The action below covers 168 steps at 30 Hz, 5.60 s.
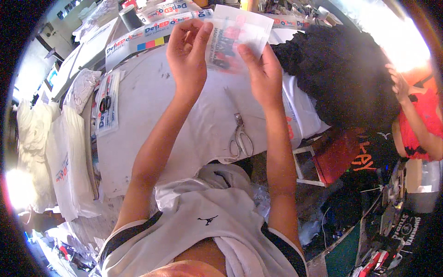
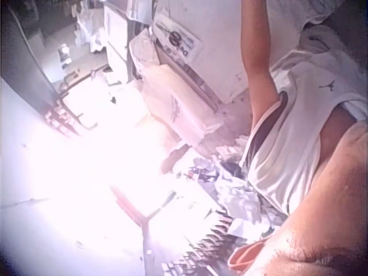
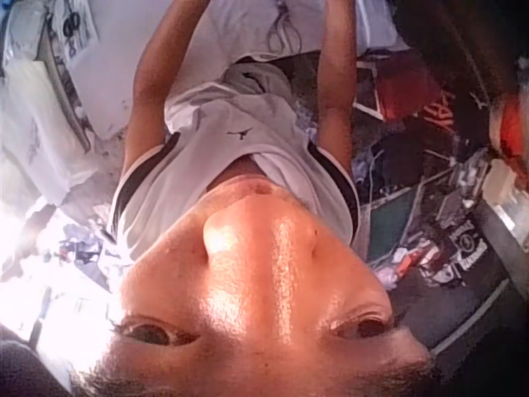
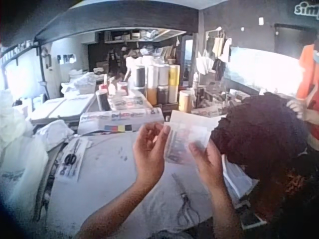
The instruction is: The person cuts a strip of printed stickers with scissors and places them in a stack.
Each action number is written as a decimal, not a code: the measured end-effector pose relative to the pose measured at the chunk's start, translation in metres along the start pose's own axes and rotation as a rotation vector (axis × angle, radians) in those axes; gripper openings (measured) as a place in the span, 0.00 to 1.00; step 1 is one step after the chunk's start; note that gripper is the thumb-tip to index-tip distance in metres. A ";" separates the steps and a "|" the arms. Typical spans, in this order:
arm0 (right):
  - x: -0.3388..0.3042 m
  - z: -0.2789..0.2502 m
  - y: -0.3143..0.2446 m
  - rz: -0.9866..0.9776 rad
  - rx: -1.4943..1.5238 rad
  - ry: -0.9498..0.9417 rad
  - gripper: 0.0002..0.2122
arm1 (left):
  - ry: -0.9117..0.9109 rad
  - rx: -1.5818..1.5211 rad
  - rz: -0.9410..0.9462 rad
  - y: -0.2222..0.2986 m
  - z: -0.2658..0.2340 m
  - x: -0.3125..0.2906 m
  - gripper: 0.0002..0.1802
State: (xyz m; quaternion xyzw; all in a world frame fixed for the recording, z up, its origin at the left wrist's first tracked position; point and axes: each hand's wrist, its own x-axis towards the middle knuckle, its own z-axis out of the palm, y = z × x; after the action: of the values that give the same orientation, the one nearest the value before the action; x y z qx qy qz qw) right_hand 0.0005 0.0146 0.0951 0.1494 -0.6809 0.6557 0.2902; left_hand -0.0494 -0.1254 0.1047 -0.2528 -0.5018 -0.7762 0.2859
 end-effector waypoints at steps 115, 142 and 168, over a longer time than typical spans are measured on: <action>-0.189 -0.070 -0.041 1.463 0.072 -0.231 0.11 | -0.849 1.089 -0.136 -0.010 -0.168 -0.084 0.45; -0.192 0.002 -0.015 1.319 0.096 -0.441 0.17 | -0.885 0.923 -0.250 -0.006 -0.181 -0.091 0.49; -0.212 0.014 -0.017 1.287 0.200 -0.294 0.09 | -0.893 0.923 -0.256 -0.001 -0.180 -0.096 0.49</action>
State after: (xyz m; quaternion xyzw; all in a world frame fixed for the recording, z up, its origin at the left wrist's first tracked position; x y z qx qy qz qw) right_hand 0.1741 -0.0386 -0.0161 -0.1727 -0.6025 0.7308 -0.2703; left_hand -0.0013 -0.2726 -0.0273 -0.3402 -0.8801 -0.3294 0.0345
